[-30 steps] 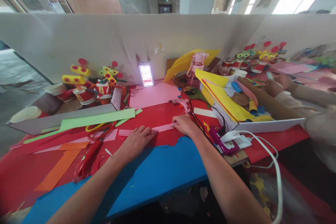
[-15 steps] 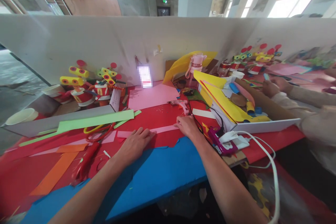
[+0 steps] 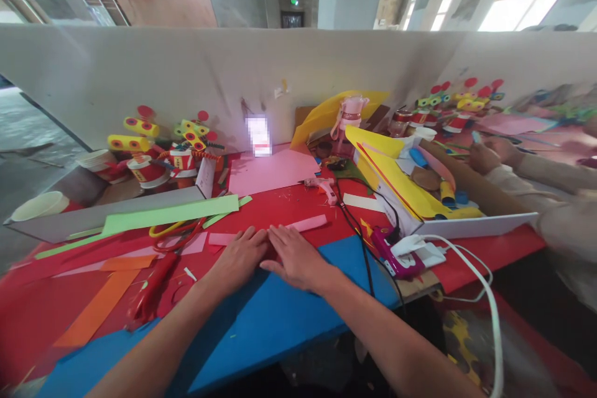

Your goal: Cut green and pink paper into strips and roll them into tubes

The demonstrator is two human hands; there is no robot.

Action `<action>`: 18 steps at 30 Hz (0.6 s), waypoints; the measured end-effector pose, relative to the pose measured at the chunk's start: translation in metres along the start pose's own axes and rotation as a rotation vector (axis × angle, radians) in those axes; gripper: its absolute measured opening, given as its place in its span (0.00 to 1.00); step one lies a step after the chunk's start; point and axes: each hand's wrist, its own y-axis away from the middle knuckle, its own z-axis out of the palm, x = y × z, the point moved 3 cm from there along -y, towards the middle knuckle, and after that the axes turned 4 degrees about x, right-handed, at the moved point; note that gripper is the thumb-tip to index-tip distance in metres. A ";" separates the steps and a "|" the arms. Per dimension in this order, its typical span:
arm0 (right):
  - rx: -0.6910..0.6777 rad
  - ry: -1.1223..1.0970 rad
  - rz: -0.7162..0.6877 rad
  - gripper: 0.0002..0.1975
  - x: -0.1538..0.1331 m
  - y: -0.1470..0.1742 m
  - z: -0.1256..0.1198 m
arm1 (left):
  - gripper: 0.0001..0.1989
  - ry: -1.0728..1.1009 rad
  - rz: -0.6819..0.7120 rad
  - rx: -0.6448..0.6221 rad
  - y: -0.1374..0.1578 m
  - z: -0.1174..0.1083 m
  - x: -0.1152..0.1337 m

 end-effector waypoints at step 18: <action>-0.073 0.117 0.225 0.34 0.046 0.001 -0.008 | 0.21 0.005 -0.161 -0.067 0.024 -0.001 -0.014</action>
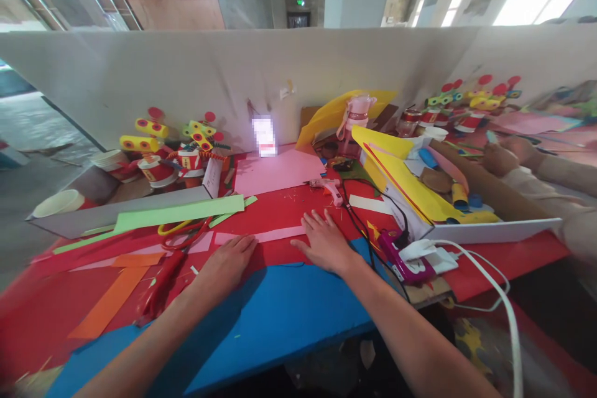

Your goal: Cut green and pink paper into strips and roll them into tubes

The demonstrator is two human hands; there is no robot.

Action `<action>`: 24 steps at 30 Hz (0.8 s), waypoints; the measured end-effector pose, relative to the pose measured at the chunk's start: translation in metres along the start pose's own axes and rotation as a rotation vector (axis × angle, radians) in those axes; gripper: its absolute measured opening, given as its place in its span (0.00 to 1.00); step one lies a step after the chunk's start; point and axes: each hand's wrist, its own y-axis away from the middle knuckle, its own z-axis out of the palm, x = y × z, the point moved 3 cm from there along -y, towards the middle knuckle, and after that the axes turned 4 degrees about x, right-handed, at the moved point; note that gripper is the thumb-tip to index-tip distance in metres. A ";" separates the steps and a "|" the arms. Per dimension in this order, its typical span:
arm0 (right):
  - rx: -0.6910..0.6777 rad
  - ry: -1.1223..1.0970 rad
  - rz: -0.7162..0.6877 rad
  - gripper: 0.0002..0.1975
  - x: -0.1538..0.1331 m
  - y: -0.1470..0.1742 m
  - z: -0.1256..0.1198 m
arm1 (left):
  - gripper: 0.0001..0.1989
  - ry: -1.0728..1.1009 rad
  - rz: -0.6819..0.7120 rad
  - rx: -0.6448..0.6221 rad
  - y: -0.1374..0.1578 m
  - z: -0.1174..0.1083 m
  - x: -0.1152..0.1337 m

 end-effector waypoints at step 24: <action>0.172 -0.330 -0.055 0.36 -0.047 -0.068 0.018 | 0.10 0.512 -0.275 0.402 -0.018 -0.011 -0.056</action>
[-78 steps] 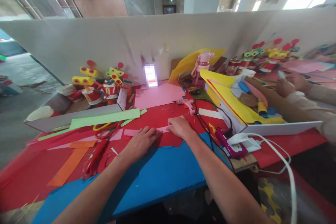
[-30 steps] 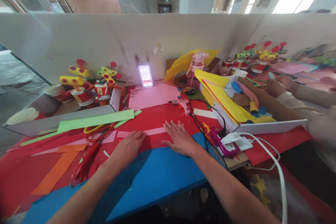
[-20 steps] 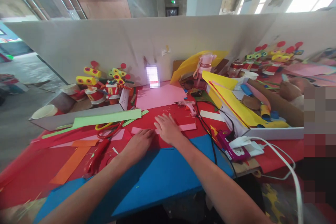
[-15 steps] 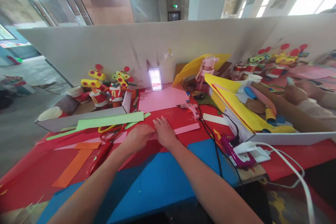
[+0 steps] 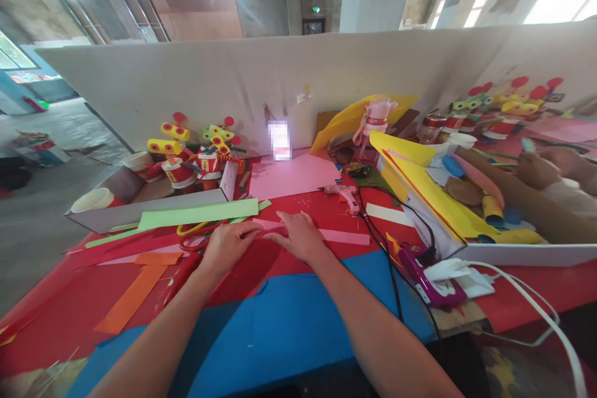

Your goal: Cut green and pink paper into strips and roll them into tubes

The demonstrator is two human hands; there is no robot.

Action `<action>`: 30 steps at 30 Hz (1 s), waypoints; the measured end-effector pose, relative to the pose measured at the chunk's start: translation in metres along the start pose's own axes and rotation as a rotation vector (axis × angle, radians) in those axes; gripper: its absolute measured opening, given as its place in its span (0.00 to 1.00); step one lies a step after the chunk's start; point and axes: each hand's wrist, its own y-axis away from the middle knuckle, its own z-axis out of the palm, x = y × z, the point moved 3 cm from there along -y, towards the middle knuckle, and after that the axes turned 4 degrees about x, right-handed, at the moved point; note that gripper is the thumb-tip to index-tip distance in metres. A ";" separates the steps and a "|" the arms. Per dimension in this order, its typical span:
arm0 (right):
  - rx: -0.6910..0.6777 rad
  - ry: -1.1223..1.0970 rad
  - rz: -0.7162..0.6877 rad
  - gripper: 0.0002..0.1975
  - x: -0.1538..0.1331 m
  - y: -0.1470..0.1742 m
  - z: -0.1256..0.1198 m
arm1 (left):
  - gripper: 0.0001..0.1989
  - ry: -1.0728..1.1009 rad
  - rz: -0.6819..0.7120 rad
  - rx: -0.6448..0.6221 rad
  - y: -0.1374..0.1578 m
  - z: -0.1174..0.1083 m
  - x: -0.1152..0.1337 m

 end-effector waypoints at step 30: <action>-0.002 -0.454 0.044 0.16 -0.011 0.000 -0.007 | 0.09 0.715 -0.156 0.032 -0.003 0.013 0.001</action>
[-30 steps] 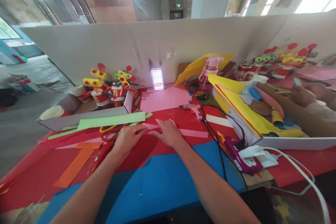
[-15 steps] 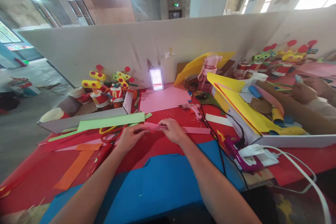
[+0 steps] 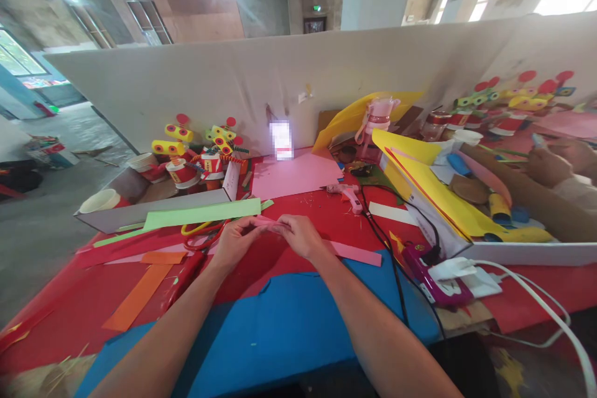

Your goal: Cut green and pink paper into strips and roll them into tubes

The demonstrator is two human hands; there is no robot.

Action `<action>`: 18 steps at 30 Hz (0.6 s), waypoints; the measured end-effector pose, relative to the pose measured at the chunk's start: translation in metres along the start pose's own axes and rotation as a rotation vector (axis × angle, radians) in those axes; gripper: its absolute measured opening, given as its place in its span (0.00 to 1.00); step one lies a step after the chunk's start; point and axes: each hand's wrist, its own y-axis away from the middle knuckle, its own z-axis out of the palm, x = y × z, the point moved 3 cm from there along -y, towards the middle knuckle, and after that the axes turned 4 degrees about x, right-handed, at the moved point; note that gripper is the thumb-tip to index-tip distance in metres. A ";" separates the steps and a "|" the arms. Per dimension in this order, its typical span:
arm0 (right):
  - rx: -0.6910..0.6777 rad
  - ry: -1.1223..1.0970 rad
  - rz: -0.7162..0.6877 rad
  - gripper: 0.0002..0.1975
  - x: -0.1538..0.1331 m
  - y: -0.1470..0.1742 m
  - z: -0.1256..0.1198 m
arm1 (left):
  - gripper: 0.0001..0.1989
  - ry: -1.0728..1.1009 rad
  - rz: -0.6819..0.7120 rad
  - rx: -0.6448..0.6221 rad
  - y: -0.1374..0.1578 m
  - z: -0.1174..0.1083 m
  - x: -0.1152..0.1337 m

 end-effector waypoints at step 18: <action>-0.077 -0.188 0.108 0.18 -0.004 0.004 0.002 | 0.14 0.121 -0.212 -0.034 -0.001 -0.001 -0.004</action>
